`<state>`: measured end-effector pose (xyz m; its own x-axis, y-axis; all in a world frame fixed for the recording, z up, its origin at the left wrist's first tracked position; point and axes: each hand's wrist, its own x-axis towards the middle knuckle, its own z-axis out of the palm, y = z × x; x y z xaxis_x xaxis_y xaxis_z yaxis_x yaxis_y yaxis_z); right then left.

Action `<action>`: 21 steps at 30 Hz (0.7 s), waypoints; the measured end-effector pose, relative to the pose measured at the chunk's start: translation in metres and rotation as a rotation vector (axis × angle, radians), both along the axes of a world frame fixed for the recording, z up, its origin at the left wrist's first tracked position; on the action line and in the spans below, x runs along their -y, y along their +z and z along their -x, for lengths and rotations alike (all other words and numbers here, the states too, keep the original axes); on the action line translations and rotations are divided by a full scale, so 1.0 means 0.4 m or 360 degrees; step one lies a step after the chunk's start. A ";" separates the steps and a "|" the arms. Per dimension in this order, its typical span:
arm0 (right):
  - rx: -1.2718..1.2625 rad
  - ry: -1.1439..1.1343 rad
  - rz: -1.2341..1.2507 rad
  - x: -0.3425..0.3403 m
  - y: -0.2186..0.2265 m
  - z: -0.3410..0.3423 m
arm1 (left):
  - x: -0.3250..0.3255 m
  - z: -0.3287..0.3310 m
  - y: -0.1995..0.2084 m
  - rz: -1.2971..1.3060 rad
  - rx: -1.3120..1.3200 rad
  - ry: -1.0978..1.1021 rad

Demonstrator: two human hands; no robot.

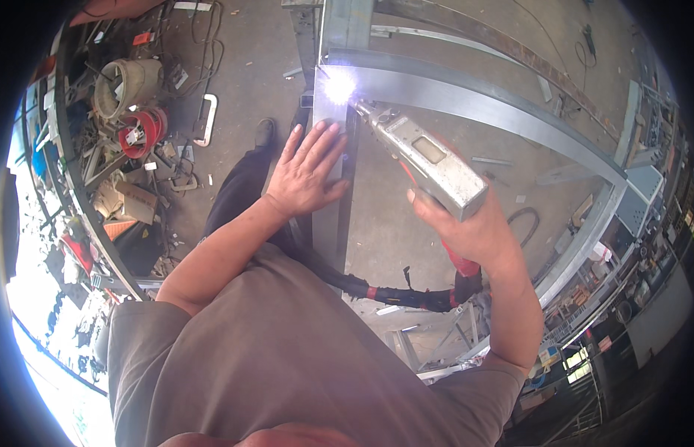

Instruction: The person positions two long metal bars onto a metal frame structure and then uses a welding torch to weld the joints. The person repeatedly aligns the bars and welds multiple connection points on the frame.

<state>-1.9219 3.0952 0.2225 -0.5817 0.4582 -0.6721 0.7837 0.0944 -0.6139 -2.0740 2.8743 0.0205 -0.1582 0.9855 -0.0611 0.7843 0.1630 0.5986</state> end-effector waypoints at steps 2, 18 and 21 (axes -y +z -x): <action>-0.0047 0.0012 -0.0030 0.005 -0.002 -0.010 | 0.006 -0.001 -0.010 -0.0172 -0.0039 -0.0004; -0.0107 -0.0043 -0.0038 0.016 0.000 0.025 | 0.028 -0.003 -0.025 -0.0599 -0.0024 0.0010; -0.0110 -0.0063 -0.0021 0.019 -0.002 0.028 | 0.028 0.000 -0.025 -0.0600 -0.0023 0.0017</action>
<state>-1.9329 3.0877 0.2217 -0.6079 0.4903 -0.6245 0.7426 0.0725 -0.6658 -2.0739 2.8630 0.0107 -0.1668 0.9367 0.3078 0.7924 -0.0584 0.6073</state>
